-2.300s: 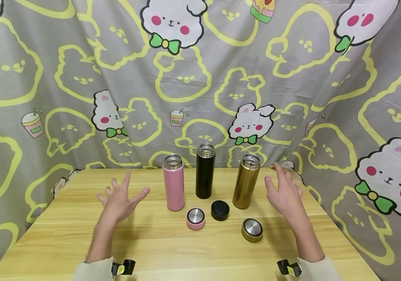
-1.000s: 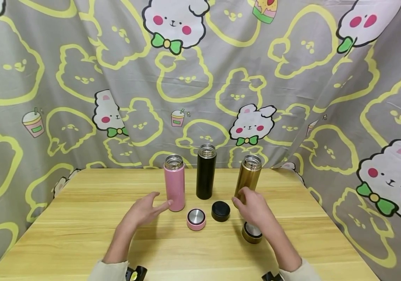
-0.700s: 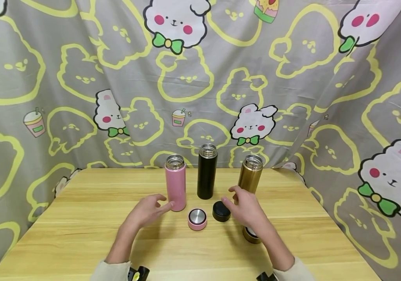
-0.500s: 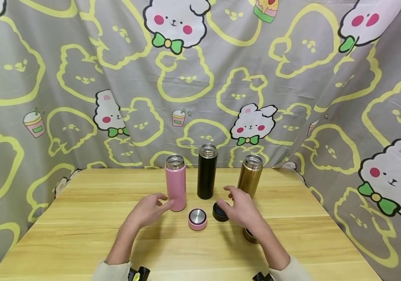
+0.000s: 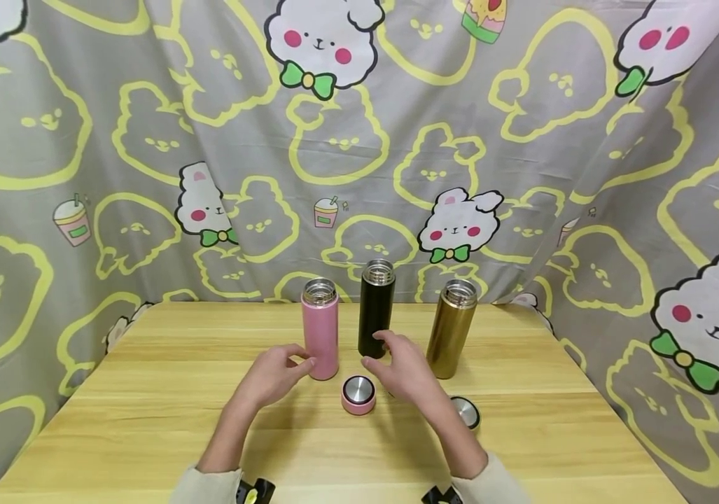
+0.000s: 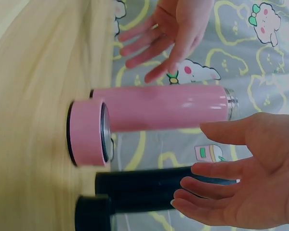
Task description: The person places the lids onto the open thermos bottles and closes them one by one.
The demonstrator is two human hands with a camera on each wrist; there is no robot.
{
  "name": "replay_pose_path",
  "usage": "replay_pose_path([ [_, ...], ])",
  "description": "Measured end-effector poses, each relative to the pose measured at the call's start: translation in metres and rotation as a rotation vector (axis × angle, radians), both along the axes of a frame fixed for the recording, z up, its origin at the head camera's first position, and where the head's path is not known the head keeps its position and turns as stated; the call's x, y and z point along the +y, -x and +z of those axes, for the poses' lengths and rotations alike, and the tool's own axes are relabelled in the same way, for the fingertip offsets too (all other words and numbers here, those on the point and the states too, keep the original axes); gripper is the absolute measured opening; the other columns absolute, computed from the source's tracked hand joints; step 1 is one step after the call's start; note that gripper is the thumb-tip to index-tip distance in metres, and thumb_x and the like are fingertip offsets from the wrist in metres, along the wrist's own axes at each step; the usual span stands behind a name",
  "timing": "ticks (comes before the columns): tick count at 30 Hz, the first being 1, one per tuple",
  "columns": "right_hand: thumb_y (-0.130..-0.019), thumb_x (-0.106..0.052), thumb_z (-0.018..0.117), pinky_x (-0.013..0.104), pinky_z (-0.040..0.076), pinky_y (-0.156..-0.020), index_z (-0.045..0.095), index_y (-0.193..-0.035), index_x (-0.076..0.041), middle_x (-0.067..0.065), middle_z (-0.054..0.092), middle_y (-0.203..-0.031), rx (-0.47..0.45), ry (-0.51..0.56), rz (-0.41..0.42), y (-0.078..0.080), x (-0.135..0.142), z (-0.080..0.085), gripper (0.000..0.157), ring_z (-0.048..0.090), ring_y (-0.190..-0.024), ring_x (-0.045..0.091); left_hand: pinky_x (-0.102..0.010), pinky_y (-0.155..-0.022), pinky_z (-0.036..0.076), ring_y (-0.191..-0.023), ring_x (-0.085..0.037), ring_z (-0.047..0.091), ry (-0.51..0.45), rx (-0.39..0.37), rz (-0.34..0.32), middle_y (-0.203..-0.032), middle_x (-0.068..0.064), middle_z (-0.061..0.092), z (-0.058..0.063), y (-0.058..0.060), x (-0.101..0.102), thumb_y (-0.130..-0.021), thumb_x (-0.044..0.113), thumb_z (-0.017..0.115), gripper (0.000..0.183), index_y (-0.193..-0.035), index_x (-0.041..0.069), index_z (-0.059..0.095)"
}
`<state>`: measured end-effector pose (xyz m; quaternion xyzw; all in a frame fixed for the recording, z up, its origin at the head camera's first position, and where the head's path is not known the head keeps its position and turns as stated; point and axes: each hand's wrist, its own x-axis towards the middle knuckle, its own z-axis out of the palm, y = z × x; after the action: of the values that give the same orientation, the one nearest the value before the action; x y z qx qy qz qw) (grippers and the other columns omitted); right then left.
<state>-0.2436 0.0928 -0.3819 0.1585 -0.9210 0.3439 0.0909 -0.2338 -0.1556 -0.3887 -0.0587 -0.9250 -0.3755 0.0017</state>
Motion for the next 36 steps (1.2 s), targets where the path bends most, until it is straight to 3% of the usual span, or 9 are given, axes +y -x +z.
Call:
replay_pose_path([
  [12, -0.079, -0.017, 0.086, 0.051, 0.053, -0.086, 0.066, -0.125, -0.003, 0.02, 0.07, -0.116, -0.075, 0.003, 0.09, 0.004, -0.009, -0.021, 0.053, 0.065, -0.107, 0.04, -0.032, -0.065, 0.052, -0.078, -0.016, 0.067, -0.028, 0.069, 0.063, -0.094, -0.01, 0.074, -0.003, 0.003, 0.007, -0.096, 0.019, 0.067, 0.017, -0.105, 0.006, 0.074],
  [23, -0.071, -0.019, 0.091, 0.056, 0.048, -0.1, 0.06, -0.134, -0.001, 0.028, 0.062, -0.131, -0.194, -0.056, 0.152, 0.007, -0.015, -0.037, 0.072, 0.058, -0.122, 0.044, -0.029, -0.059, 0.05, -0.07, -0.014, 0.066, -0.058, 0.032, 0.11, -0.084, -0.01, 0.072, -0.007, 0.007, -0.002, -0.099, 0.019, 0.063, 0.019, -0.107, 0.004, 0.071],
  [36, -0.065, -0.012, 0.091, 0.048, 0.049, -0.097, 0.06, -0.134, 0.001, 0.02, 0.065, -0.127, -0.189, -0.123, 0.194, 0.01, -0.022, -0.05, 0.076, 0.059, -0.116, 0.036, -0.028, -0.058, 0.051, -0.07, -0.014, 0.068, -0.099, 0.069, 0.183, -0.087, -0.009, 0.072, -0.017, 0.017, -0.018, -0.1, 0.017, 0.059, 0.02, -0.107, 0.003, 0.071],
])
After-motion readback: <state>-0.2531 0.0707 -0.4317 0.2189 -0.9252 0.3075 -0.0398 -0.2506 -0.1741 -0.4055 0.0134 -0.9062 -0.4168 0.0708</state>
